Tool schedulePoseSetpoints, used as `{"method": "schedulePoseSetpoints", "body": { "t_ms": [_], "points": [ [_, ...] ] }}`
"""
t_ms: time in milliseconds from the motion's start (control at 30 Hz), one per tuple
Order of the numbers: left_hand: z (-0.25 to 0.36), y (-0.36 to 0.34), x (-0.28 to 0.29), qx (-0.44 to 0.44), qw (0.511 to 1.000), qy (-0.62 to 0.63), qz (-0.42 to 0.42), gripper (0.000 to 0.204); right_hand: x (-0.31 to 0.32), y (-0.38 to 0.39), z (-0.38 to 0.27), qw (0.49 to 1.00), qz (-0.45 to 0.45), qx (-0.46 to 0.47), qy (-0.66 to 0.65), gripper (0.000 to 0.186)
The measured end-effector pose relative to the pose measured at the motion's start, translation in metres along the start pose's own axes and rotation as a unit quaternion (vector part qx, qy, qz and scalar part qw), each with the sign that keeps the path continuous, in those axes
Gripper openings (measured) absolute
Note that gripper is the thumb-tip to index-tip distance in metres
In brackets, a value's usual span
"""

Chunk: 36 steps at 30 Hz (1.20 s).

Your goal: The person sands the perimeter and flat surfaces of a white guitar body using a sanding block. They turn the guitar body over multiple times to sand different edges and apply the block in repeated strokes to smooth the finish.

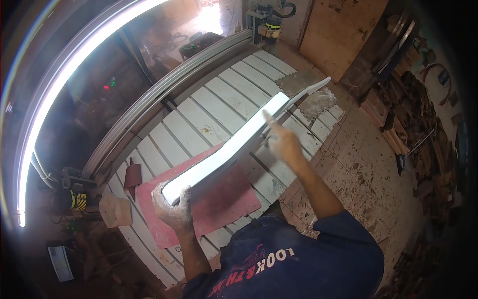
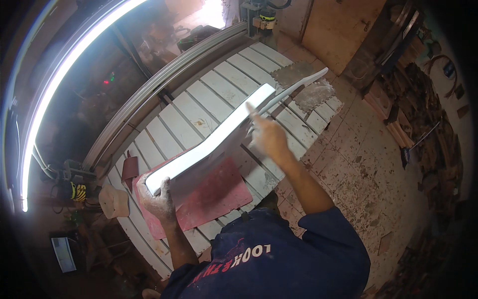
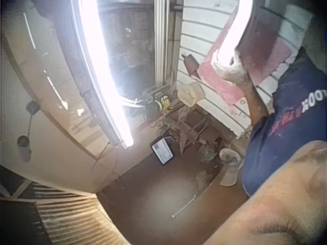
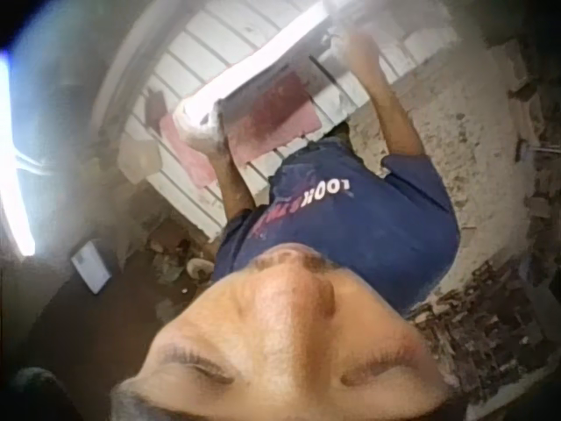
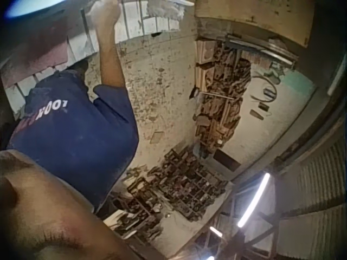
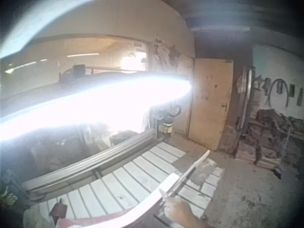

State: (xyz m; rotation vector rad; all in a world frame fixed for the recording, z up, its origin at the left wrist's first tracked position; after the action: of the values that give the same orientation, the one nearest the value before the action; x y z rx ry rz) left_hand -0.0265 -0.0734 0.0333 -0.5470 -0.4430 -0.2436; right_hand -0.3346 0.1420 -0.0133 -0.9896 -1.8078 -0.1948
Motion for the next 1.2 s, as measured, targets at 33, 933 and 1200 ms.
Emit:
{"method": "schedulePoseSetpoints", "body": {
  "t_ms": [33,933,1200],
  "points": [
    [0.0,-0.001,0.001,0.006,1.0,0.004,0.012,0.052,-0.015,0.009,-0.012,1.0,-0.001,0.026,-0.012,0.078],
    [-0.007,-0.012,0.003,-0.002,0.998,-0.045,0.052,0.054,-0.009,-0.012,0.028,0.996,0.067,0.019,-0.055,0.075],
    [-0.024,-0.02,0.001,-0.006,0.996,-0.052,0.068,0.056,-0.032,-0.019,0.153,0.844,0.153,-0.207,-0.471,0.049]
  ]
}}
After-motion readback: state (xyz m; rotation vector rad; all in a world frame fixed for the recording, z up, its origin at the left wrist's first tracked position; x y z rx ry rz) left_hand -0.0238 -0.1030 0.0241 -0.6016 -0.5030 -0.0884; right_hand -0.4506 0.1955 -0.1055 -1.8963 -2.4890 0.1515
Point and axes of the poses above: each hand's wrist, its own y-axis away from the middle knuckle, its own x-axis out of the back of the hand, z = x × y, the point moved 8 cm from there along -y, towards the middle knuckle, and after that the axes turned 6 degrees about x, right-handed, at the moved point
